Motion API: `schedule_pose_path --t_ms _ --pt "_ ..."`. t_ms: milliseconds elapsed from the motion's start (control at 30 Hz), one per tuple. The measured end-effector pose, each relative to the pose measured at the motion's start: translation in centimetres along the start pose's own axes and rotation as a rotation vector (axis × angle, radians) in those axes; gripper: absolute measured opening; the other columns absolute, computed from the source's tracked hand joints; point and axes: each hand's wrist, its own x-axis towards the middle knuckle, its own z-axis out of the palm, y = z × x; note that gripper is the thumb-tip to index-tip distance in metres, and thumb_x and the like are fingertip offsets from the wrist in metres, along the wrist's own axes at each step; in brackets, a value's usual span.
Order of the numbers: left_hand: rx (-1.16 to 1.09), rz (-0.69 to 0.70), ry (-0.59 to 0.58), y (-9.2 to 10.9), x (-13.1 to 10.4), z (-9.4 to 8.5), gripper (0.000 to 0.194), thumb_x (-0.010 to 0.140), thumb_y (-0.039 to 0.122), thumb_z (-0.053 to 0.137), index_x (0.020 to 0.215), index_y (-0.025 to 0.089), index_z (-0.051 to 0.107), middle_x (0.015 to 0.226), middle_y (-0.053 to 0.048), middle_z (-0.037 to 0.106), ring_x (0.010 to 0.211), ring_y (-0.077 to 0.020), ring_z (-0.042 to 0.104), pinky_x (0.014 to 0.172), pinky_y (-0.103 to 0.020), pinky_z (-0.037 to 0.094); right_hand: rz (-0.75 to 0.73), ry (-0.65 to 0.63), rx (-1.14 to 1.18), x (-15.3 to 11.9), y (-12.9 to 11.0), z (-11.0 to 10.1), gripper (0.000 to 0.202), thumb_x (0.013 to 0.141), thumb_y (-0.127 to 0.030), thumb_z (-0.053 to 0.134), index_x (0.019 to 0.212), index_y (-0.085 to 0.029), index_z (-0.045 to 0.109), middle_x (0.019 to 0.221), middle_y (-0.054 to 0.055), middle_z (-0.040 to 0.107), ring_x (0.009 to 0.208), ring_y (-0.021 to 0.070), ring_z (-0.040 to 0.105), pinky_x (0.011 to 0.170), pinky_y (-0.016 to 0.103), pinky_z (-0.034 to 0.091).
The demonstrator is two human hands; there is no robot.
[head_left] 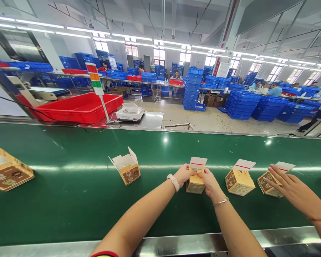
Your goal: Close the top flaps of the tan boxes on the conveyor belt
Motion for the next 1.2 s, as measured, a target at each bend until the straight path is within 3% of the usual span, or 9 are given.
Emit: schedule_pose_path --t_ms 267,367,467,533,633,767,967,1100,1200 --pt "0.103 0.313 0.105 1.4 -5.4 -1.8 0.02 0.074 0.019 0.07 0.089 0.017 0.056 0.095 -0.006 0.06 0.09 -0.0182 0.059 0.084 -0.032 0.047 -0.442 0.261 -0.081 -1.1 -1.3 -2.0 0.033 0.095 -0.037 0.061 0.123 -0.02 0.057 0.126 0.009 0.056 0.107 0.0246 0.059 0.088 0.044 0.054" --pt "0.221 0.887 0.319 1.1 -8.3 -6.4 0.022 0.08 0.032 0.064 0.096 0.02 0.054 0.096 -0.006 0.058 0.093 -0.0195 0.058 0.077 -0.031 0.048 -0.576 0.367 -0.129 -1.9 -1.3 -2.3 0.037 0.091 -0.037 0.065 0.121 -0.019 0.055 0.13 0.01 0.051 0.118 0.0294 0.051 0.098 0.052 0.045" --pt "0.278 1.496 0.892 0.8 -9.6 -12.4 0.045 0.071 0.044 0.073 0.102 0.023 0.047 0.106 -0.005 0.053 0.102 -0.0221 0.056 0.086 -0.038 0.047 -0.828 0.419 -0.183 -3.7 -0.7 -1.3 0.043 0.081 -0.037 0.07 0.116 -0.02 0.05 0.132 0.012 0.042 0.129 0.0342 0.039 0.108 0.061 0.031" --pt "0.252 1.41 1.078 0.8 -9.4 -15.9 0.057 0.069 0.051 0.074 0.109 0.023 0.044 0.116 -0.008 0.052 0.112 -0.0248 0.052 0.094 -0.042 0.043 -1.055 0.283 -0.256 -5.4 -0.1 0.3 0.043 0.081 -0.03 0.068 0.118 -0.022 0.047 0.131 0.012 0.041 0.129 0.0328 0.039 0.109 0.06 0.031" --pt "0.166 1.026 0.883 0.7 -8.2 -19.0 0.056 0.076 0.061 0.064 0.113 0.021 0.047 0.118 -0.013 0.057 0.113 -0.0259 0.055 0.099 -0.044 0.042 -1.158 -0.185 -0.392 -7.4 1.3 4.1 0.045 0.087 -0.021 0.056 0.13 -0.025 0.043 0.131 0.012 0.049 0.125 0.0279 0.047 0.104 0.051 0.042" --pt "0.167 0.926 0.717 -0.3 -6.7 -19.3 0.057 0.076 0.065 0.062 0.11 0.02 0.052 0.111 -0.013 0.064 0.097 -0.0246 0.063 0.087 -0.041 0.05 -1.093 -0.578 -0.542 -7.3 3.4 9.6 0.062 0.088 -0.026 0.053 0.146 -0.022 0.032 0.145 0.015 0.045 0.138 0.031 0.037 0.108 0.053 0.039" --pt "0.482 0.906 0.623 -1.5 -7.1 -17.6 0.044 0.083 0.052 0.055 0.113 0.02 0.058 0.1 -0.01 0.07 0.097 -0.0266 0.063 0.096 -0.047 0.042 -0.872 -0.549 -0.523 -3.8 4.7 14.3 0.042 0.083 -0.035 0.061 0.124 -0.025 0.062 0.142 0.011 0.052 0.139 0.0377 0.033 0.108 0.063 0.029" --pt "0.504 0.742 0.7 -0.4 -6.9 -16.8 0.035 0.073 0.039 0.064 0.102 0.02 0.064 0.094 -0.009 0.068 0.101 -0.0292 0.06 0.104 -0.051 0.033 -0.8 -0.492 -0.381 -2.8 4.0 15.9 0.018 0.087 -0.032 0.056 0.09 -0.027 0.072 0.121 0.007 0.065 0.121 0.0276 0.054 0.106 0.051 0.037" --pt "0.393 0.619 0.743 0.4 -6.1 -16.5 0.043 0.074 0.033 0.065 0.113 0.018 0.058 0.087 -0.005 0.063 0.096 -0.0255 0.06 0.1 -0.047 0.038 -0.676 -0.366 -0.285 -2.8 3.8 17.1 0.03 0.089 -0.034 0.048 0.064 -0.023 0.062 0.108 0.01 0.064 0.105 0.0242 0.06 0.096 0.043 0.046"
